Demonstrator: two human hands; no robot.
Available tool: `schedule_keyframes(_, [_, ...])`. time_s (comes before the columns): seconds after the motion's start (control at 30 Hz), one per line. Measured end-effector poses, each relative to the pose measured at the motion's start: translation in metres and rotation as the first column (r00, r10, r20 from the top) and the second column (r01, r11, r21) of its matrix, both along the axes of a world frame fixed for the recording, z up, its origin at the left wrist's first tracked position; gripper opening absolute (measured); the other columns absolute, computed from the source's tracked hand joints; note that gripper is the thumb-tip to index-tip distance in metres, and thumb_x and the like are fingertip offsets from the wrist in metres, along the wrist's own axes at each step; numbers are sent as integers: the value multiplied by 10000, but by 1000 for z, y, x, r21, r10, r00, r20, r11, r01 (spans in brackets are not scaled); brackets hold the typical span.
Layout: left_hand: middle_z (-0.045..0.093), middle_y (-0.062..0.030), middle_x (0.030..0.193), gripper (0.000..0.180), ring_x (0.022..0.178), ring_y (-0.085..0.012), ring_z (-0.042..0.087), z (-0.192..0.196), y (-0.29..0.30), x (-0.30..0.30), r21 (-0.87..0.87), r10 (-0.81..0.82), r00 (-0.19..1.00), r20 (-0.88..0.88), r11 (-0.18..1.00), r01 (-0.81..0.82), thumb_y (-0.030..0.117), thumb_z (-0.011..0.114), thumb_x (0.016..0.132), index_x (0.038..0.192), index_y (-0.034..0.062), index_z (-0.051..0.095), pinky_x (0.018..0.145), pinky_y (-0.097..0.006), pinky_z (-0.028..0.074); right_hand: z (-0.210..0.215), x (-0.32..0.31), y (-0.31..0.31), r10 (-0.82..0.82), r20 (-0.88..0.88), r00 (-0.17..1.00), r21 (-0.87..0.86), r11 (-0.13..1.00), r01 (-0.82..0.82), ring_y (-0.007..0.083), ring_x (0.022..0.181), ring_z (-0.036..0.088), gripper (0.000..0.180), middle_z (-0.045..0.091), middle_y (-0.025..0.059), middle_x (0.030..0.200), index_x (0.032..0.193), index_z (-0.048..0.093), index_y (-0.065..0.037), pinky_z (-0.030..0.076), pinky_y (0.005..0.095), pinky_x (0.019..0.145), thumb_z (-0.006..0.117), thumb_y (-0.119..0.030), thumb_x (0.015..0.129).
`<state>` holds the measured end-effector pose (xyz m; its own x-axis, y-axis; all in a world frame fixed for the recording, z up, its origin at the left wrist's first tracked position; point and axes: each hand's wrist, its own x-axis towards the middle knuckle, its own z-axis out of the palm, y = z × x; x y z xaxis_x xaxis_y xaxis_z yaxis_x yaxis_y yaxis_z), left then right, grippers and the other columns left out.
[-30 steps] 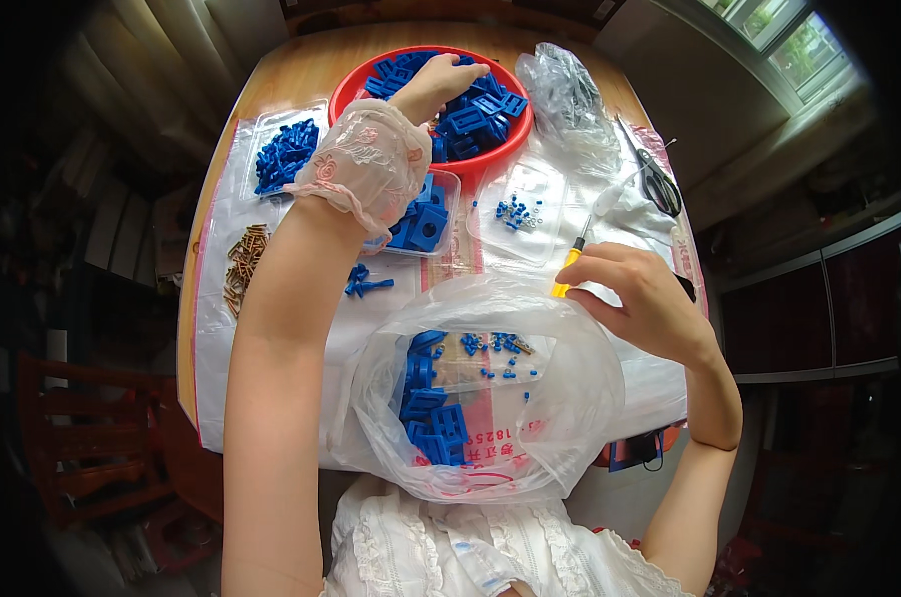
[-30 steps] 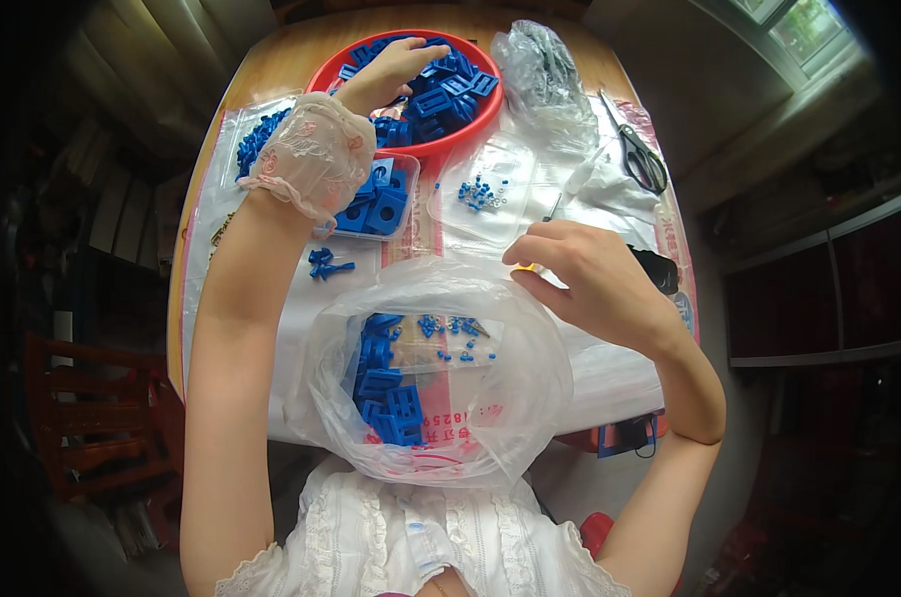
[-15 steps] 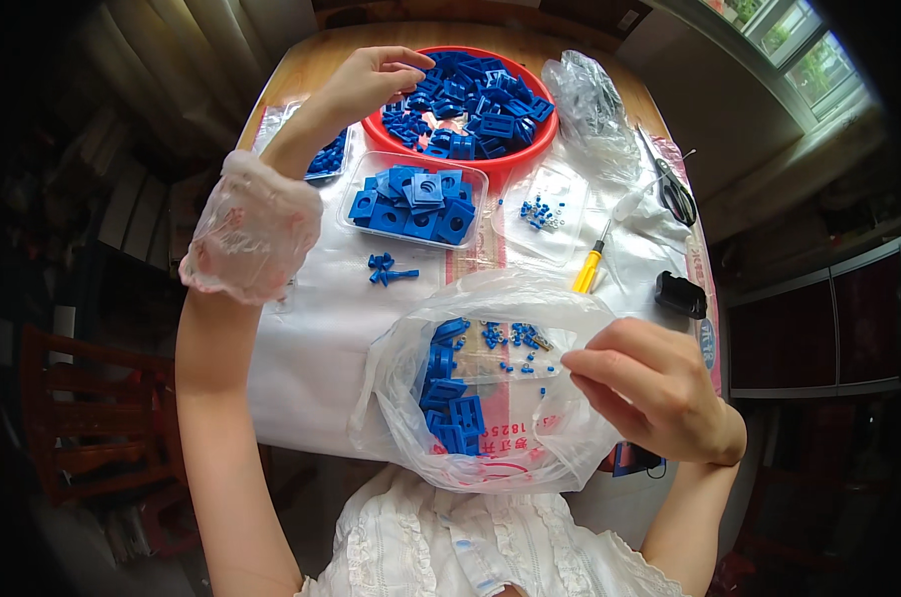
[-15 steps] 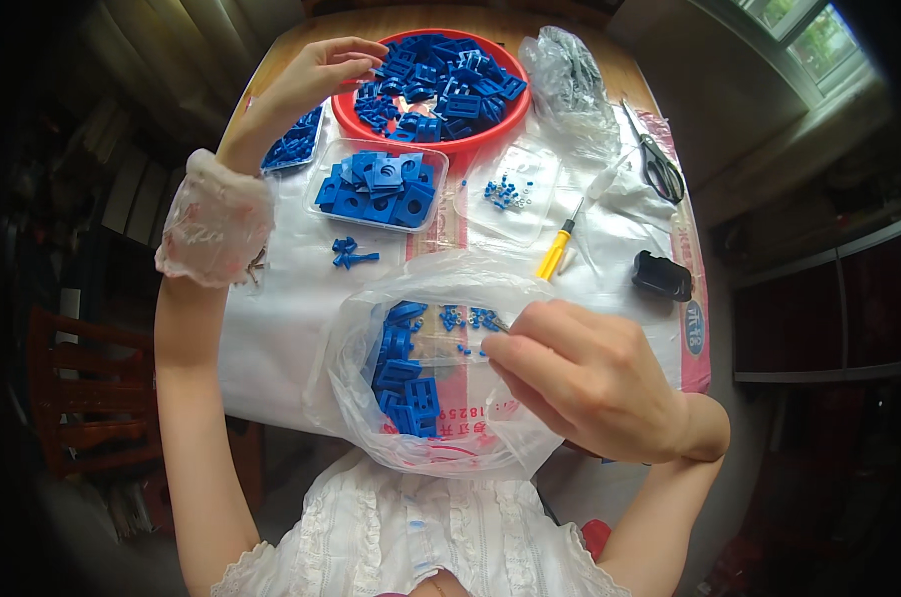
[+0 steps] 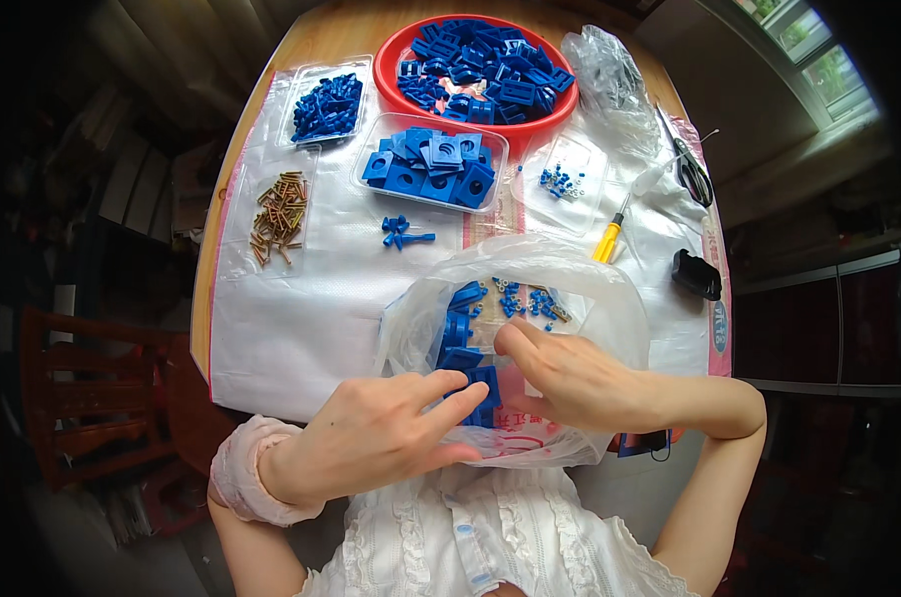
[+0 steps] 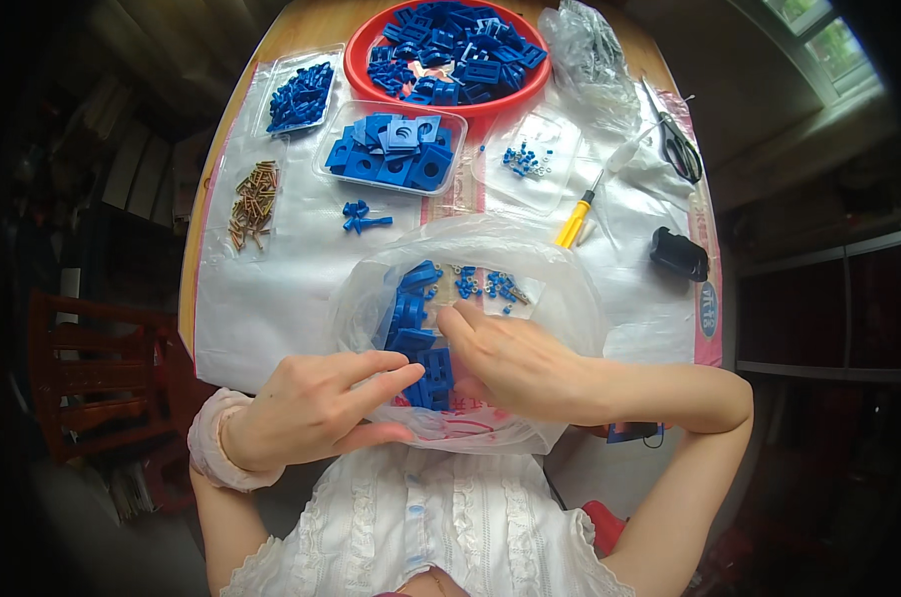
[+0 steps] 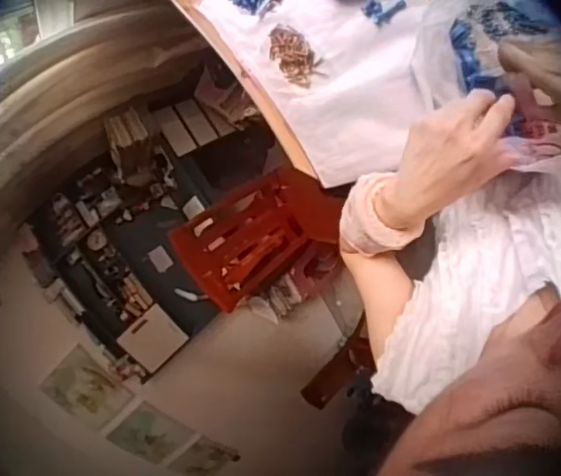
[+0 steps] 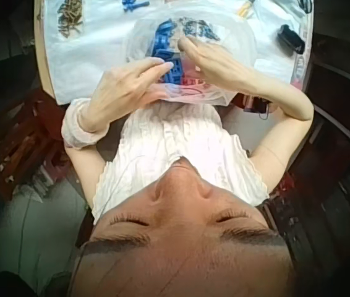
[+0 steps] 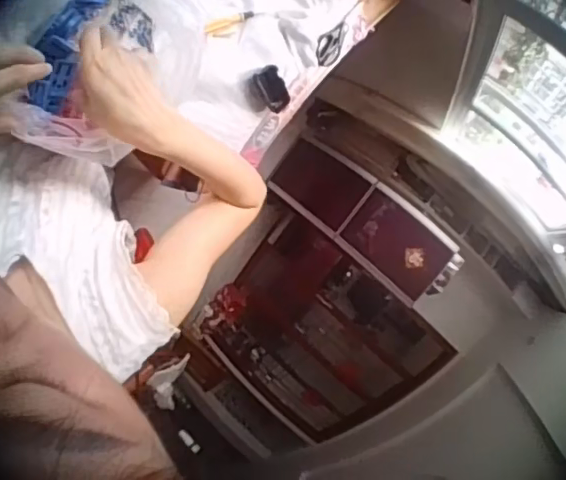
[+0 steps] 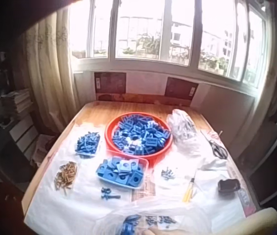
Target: The recorder is sorting and assembling blue plastic components and small metal screws.
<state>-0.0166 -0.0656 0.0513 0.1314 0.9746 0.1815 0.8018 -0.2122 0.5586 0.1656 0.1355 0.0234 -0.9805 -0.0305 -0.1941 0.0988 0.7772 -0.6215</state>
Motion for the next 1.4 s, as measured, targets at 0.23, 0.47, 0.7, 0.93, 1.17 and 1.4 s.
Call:
schedule_keyframes(0.23, [519, -19, 903, 400, 782, -123, 551, -25, -22, 7, -19, -95, 876, -473, 995, 98, 202, 717, 841, 1210, 64, 650, 589, -280, 434, -6, -5, -20, -67, -1, 998, 29, 997, 67, 440, 923, 686, 975, 512, 293, 1272, 1455, 319, 109, 582, 480, 726, 904, -253, 766])
schedule_keyframes(0.47, [489, 8, 793, 185, 673, -97, 515, -61, -31, 21, 129, 21, 881, -473, 991, 46, 120, 705, 789, 947, 100, 610, 515, -242, 384, -24, -5, -26, 44, -56, 997, 42, 998, -42, 462, 943, 673, 1077, 457, 299, 1333, 1491, 293, 124, 584, 472, 758, 939, -231, 707])
schedule_keyframes(0.7, [559, -7, 813, 184, 567, -80, 554, -80, -33, 27, 349, 148, 939, -310, 937, -33, 81, 712, 778, 945, 58, 639, 440, -212, 390, -16, -8, -29, 10, 37, 999, -98, 995, -7, 471, 1024, 647, 993, 442, 274, 1300, 1435, 344, 84, 566, 493, 794, 941, -186, 689])
schedule_keyframes(0.93, [635, -79, 941, 233, 644, -124, 678, -80, -20, 37, 363, 155, 981, -118, 926, -103, 44, 728, 805, 1020, 14, 643, 516, -249, 524, -22, -5, -28, 4, -64, 998, -231, 973, -19, 471, 1062, 634, 832, 443, 262, 1291, 1421, 389, -21, 543, 503, 838, 876, -112, 753])
schedule_keyframes(1.17, [634, -71, 949, 276, 661, -141, 676, -76, -25, 33, 310, 145, 985, -96, 945, -109, 40, 733, 793, 1059, 13, 664, 525, -263, 523, -16, -11, -29, 47, 64, 997, -154, 987, -37, 431, 1062, 621, 673, 486, 224, 1227, 1328, 449, -54, 538, 500, 856, 838, -72, 780])
schedule_keyframes(1.4, [611, -16, 894, 227, 654, -119, 628, -54, -36, 24, 266, 201, 958, -204, 953, -144, 67, 739, 755, 978, 57, 701, 509, -255, 472, -20, -5, -26, 194, -57, 979, -36, 980, -196, 392, 1039, 637, 380, 501, 204, 1196, 1151, 576, -24, 563, 472, 805, 764, -27, 821])
